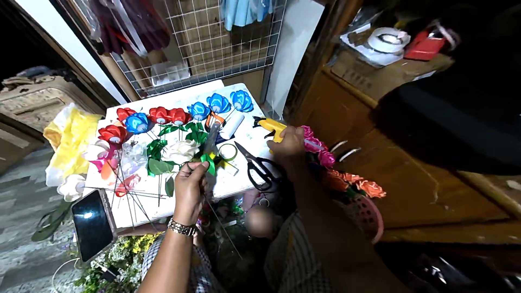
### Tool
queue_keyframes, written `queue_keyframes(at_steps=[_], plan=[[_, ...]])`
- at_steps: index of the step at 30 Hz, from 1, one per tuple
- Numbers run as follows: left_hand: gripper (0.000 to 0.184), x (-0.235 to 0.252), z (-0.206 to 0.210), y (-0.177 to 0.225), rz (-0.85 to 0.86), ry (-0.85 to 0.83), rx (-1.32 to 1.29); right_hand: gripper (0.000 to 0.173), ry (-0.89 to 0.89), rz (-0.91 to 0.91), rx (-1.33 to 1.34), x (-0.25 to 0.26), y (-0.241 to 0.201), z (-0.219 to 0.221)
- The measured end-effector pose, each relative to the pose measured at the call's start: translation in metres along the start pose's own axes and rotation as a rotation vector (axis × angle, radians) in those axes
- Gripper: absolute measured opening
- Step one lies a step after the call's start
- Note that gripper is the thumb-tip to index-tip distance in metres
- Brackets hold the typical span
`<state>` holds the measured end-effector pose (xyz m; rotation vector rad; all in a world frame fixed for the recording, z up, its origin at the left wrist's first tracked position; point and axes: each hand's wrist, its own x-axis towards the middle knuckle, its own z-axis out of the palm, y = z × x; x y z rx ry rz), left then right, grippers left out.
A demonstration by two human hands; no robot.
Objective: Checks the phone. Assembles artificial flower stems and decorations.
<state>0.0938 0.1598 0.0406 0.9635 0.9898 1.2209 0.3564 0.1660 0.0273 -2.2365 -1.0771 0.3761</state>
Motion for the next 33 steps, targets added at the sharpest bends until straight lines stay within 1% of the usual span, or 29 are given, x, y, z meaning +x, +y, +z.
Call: queue_keyframes(at_steps=[2, 4, 7, 9, 11, 13, 14, 15, 16, 17, 18, 21, 23, 25, 28, 30, 33], plan=[[0.016, 0.001, -0.003, 0.002, -0.002, 0.006, -0.004, 0.060, -0.026, 0.091, 0.008, -0.001, 0.001, -0.003], [0.017, 0.001, -0.005, 0.004, -0.001, 0.010, -0.016, 0.062, -0.056, 0.161, 0.027, 0.000, 0.001, -0.007], [0.016, 0.000, -0.008, 0.006, 0.004, 0.028, -0.032, 0.061, 0.026, 0.158, 0.151, 0.000, 0.005, -0.013], [0.017, -0.001, -0.010, 0.008, 0.014, 0.035, -0.047, 0.065, 0.109, 0.086, 0.248, -0.006, 0.005, -0.022], [0.018, -0.002, -0.011, 0.010, 0.033, 0.050, -0.047, 0.066, 0.201, -0.049, 0.352, -0.015, 0.006, -0.033], [0.018, -0.003, -0.012, 0.010, 0.062, 0.075, -0.031, 0.055, 0.273, -0.172, 0.464, -0.027, 0.005, -0.049], [0.018, -0.003, -0.013, 0.010, 0.085, 0.089, -0.017, 0.043, 0.280, -0.219, 0.560, -0.033, 0.003, -0.057], [0.017, -0.004, -0.013, 0.010, 0.110, 0.106, 0.004, 0.029, 0.261, -0.284, 0.677, -0.040, 0.001, -0.063], [0.017, -0.004, -0.013, 0.010, 0.135, 0.121, 0.027, 0.019, 0.219, -0.350, 0.784, -0.048, -0.001, -0.067], [0.016, -0.005, -0.013, 0.010, 0.158, 0.131, 0.042, 0.016, 0.174, -0.414, 0.844, -0.055, -0.001, -0.069], [0.015, -0.005, -0.013, 0.010, 0.175, 0.134, 0.054, 0.020, 0.115, -0.480, 0.853, -0.063, 0.001, -0.069], [0.010, -0.008, -0.012, 0.007, 0.215, 0.125, 0.111, 0.021, -0.038, -0.664, 0.804, -0.079, 0.004, -0.052], [0.008, -0.009, -0.013, 0.005, 0.231, 0.110, 0.146, 0.019, -0.140, -0.711, 0.698, -0.090, -0.004, -0.040], [0.006, -0.009, -0.012, 0.003, 0.239, 0.109, 0.169, 0.023, -0.215, -0.698, 0.593, -0.096, -0.013, -0.029], [0.007, -0.011, -0.012, 0.003, 0.256, 0.101, 0.194, 0.027, -0.251, -0.662, 0.557, -0.100, -0.018, -0.017], [0.007, -0.012, -0.013, 0.003, 0.268, 0.095, 0.222, 0.030, -0.221, -0.654, 0.568, -0.101, -0.018, -0.013], [0.007, -0.014, -0.013, 0.003, 0.280, 0.079, 0.233, 0.031, -0.193, -0.759, 0.637, -0.095, -0.017, -0.006]])
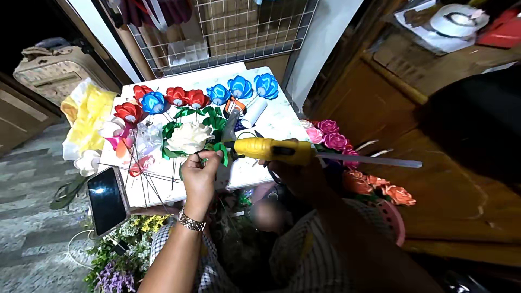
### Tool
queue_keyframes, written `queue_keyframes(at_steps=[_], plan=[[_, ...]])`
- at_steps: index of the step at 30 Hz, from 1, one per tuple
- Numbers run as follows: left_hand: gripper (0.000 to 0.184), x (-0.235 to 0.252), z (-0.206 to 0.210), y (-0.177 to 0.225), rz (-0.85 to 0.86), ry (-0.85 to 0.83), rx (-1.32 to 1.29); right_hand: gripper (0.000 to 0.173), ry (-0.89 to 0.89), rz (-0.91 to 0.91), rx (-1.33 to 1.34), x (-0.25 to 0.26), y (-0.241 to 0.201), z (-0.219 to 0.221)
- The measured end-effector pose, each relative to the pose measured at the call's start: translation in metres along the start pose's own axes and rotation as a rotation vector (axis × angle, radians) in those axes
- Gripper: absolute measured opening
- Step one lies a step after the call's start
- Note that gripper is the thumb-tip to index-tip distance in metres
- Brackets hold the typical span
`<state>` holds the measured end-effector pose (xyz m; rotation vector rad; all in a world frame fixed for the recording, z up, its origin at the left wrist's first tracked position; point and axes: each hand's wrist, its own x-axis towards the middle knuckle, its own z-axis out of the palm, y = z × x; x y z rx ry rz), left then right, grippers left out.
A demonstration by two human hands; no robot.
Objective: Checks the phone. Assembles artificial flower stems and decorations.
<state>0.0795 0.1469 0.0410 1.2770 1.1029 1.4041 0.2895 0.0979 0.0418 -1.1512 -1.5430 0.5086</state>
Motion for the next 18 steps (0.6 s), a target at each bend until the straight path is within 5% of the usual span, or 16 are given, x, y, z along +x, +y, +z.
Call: queue_keyframes(at_steps=[18], plan=[[0.008, -0.0037, 0.0038, 0.0009, 0.020, -0.013, -0.018, 0.034, 0.012, -0.010, -0.128, 0.0051, 0.0014, 0.0050]])
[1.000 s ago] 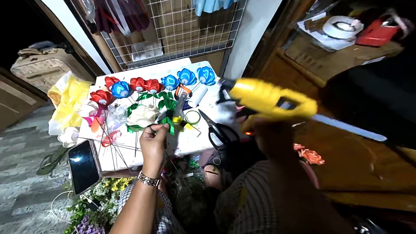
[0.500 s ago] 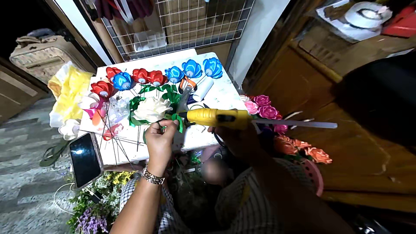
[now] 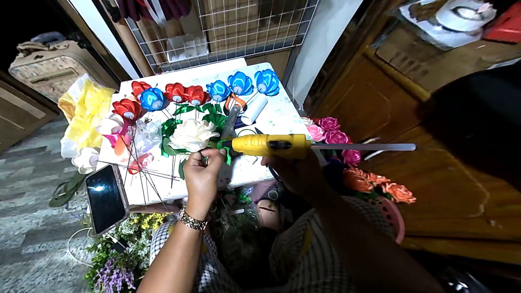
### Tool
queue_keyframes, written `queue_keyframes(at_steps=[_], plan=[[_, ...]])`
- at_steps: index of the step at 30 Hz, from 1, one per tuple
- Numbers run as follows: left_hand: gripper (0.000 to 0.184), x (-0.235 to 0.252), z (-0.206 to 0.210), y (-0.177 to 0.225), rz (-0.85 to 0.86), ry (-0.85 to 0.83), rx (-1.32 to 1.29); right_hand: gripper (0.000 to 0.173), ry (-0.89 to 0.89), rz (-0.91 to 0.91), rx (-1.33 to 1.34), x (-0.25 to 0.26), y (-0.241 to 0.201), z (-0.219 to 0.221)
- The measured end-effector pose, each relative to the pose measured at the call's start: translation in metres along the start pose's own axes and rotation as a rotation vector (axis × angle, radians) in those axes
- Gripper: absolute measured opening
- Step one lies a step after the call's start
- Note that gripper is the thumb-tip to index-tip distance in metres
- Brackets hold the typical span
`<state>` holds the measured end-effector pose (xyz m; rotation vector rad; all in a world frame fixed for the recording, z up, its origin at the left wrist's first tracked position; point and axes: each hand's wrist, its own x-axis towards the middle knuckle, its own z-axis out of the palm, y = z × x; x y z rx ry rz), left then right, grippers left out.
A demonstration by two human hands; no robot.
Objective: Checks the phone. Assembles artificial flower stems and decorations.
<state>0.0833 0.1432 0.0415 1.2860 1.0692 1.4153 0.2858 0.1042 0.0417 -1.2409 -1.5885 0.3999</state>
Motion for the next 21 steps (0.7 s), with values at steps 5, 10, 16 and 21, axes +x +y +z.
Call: queue_keyframes(at_steps=[5, 10, 16, 21], plan=[[0.008, 0.000, 0.000, 0.000, -0.005, 0.004, 0.001, 0.034, 0.017, 0.011, -0.031, 0.001, 0.001, -0.001], [0.007, 0.000, -0.001, 0.000, 0.002, 0.006, 0.020, 0.032, 0.030, 0.035, -0.043, 0.001, 0.000, -0.002], [0.008, 0.001, 0.000, 0.000, 0.017, 0.009, 0.017, 0.045, 0.047, -0.062, -0.152, 0.001, 0.003, -0.003], [0.007, 0.002, -0.003, -0.001, -0.008, -0.019, -0.022, 0.044, 0.084, -0.018, -0.239, 0.006, 0.005, -0.014]])
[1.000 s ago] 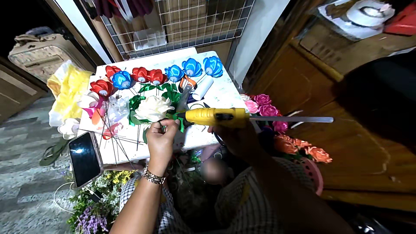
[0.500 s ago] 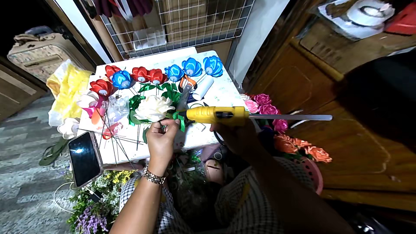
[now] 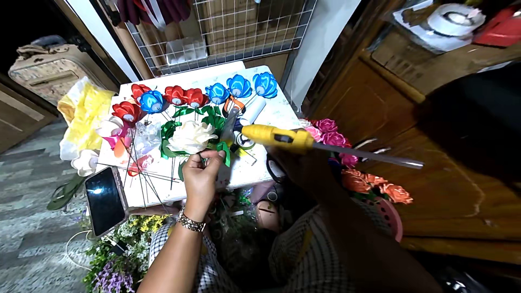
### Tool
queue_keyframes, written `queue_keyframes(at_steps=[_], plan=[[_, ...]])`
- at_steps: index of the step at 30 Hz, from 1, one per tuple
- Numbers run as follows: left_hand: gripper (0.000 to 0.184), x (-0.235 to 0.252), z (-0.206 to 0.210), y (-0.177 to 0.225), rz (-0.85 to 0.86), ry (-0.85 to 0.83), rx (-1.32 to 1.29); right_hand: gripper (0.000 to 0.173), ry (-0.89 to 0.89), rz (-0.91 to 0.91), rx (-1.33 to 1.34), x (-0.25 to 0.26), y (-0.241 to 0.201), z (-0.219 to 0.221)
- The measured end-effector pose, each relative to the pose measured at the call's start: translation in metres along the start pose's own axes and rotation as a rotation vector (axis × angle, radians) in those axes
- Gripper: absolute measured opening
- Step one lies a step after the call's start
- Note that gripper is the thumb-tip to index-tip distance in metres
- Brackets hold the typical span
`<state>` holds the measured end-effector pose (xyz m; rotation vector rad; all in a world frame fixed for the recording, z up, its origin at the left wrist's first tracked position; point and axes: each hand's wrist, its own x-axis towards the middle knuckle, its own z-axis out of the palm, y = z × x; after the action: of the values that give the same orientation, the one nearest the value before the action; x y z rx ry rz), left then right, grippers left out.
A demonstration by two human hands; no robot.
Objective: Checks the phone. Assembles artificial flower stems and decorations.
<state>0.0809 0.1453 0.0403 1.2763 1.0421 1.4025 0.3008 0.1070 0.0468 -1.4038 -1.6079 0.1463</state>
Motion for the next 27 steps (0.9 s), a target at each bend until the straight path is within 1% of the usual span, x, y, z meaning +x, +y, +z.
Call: queue_keyframes(at_steps=[1, 3, 5, 7, 9, 11, 14, 17, 20, 21, 22, 24, 25, 27], plan=[[0.006, 0.000, 0.000, 0.001, -0.024, -0.008, -0.020, 0.045, 0.060, 0.044, 0.002, 0.003, 0.005, 0.000], [0.008, 0.000, 0.000, 0.006, -0.094, -0.020, -0.068, 0.044, 0.132, 0.247, 0.056, 0.013, 0.020, 0.000], [0.010, 0.000, 0.001, 0.008, -0.139, -0.025, -0.112, 0.043, 0.124, 0.414, 0.159, 0.023, 0.045, -0.001], [0.009, 0.001, 0.002, 0.007, -0.145, -0.030, -0.135, 0.041, 0.125, 0.504, 0.215, 0.029, 0.068, 0.004], [0.009, 0.002, 0.004, 0.006, -0.154, -0.031, -0.135, 0.042, 0.063, 0.539, 0.228, 0.031, 0.081, 0.011], [0.009, 0.002, 0.005, 0.006, -0.166, -0.035, -0.133, 0.047, 0.002, 0.554, 0.217, 0.030, 0.084, 0.019], [0.009, 0.003, 0.006, 0.005, -0.190, -0.054, -0.144, 0.050, -0.070, 0.537, 0.218, 0.028, 0.074, 0.027], [0.011, 0.003, 0.006, 0.005, -0.216, -0.070, -0.165, 0.054, -0.160, 0.562, 0.092, 0.026, 0.059, 0.019], [0.016, 0.004, 0.005, 0.006, -0.255, -0.064, -0.197, 0.060, -0.277, 0.469, -0.243, 0.018, 0.036, -0.014], [0.016, 0.005, 0.005, 0.007, -0.274, -0.068, -0.210, 0.055, -0.298, 0.417, -0.356, 0.015, 0.025, -0.026], [0.016, 0.005, 0.004, 0.007, -0.296, -0.077, -0.222, 0.045, -0.293, 0.331, -0.417, 0.012, 0.013, -0.036], [0.018, 0.005, 0.005, 0.008, -0.347, -0.121, -0.263, 0.019, -0.248, 0.062, -0.344, 0.007, -0.004, -0.041], [0.018, 0.005, 0.007, 0.008, -0.375, -0.150, -0.279, 0.016, -0.220, -0.093, -0.262, 0.007, -0.006, -0.033], [0.019, 0.003, 0.011, 0.008, -0.423, -0.201, -0.322, 0.022, -0.124, -0.375, -0.100, 0.006, 0.000, -0.004]])
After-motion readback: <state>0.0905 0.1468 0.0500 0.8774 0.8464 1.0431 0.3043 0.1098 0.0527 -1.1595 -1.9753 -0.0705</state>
